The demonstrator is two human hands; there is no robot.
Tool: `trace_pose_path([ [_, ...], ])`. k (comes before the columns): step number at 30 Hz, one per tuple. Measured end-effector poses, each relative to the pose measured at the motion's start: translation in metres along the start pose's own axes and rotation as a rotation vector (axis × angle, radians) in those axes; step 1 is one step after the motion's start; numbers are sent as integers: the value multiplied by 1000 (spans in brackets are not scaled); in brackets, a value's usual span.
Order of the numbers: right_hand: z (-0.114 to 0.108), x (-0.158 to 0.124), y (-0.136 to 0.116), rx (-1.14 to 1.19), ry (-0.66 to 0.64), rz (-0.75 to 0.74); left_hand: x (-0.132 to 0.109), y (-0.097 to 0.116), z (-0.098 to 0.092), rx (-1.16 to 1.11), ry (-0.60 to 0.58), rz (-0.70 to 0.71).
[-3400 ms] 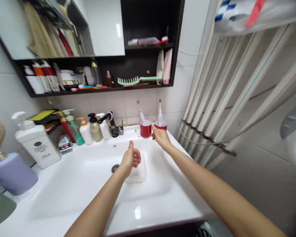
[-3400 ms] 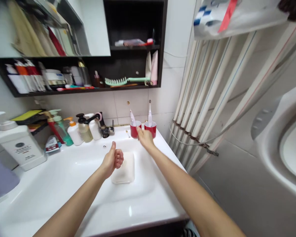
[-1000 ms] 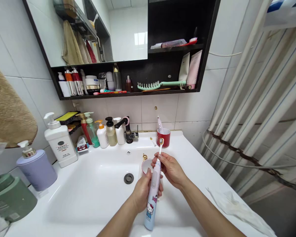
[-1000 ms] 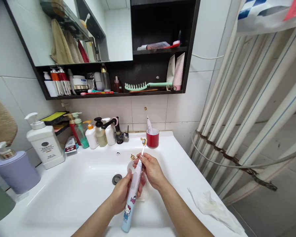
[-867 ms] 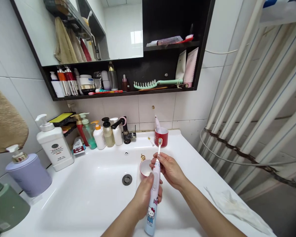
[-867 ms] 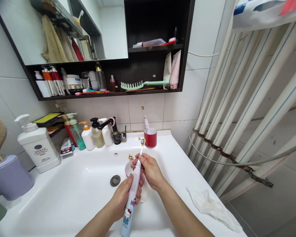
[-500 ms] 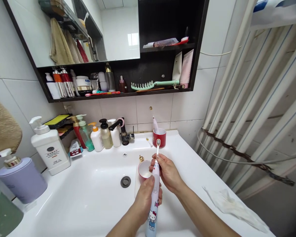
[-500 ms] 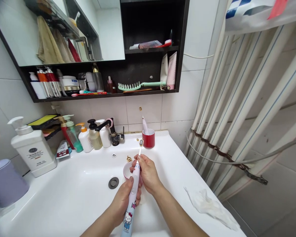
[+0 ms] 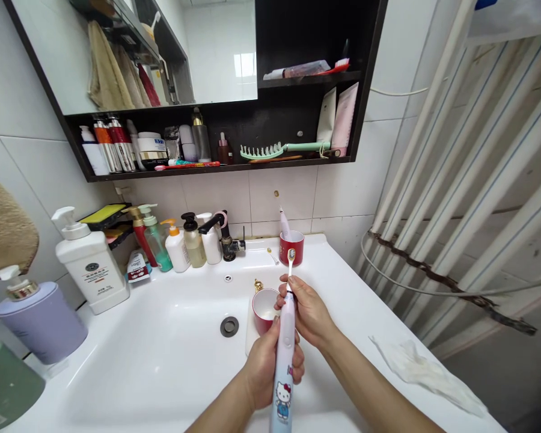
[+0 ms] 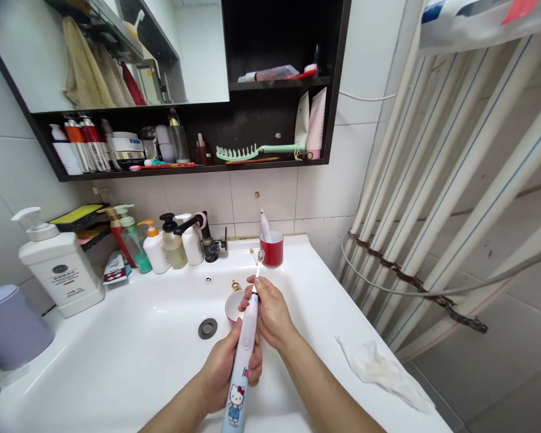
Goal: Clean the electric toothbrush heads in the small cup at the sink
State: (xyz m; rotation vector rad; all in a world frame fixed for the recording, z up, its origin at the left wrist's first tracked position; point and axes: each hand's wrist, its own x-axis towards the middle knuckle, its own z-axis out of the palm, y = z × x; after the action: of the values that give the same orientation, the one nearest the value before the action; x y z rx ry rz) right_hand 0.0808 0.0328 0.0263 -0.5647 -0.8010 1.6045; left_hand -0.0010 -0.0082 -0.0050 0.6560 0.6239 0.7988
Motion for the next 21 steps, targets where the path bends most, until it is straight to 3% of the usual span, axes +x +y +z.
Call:
trace_pose_path([
  [5,1,0,0,-45,58,-18,2,-3,-2,101,143,110],
  [10,-14,7,-10,-40,202,-125,-1,-3,-2,117,69,-5],
  [12,-26,12,-17,-169,262,-154,-2,-1,-3,78,78,3],
  [17,-42,40,-17,-785,313,-94,0,12,-7,-102,154,68],
  [21,-39,79,0,-974,340,-35,1,17,-10,-137,230,100],
])
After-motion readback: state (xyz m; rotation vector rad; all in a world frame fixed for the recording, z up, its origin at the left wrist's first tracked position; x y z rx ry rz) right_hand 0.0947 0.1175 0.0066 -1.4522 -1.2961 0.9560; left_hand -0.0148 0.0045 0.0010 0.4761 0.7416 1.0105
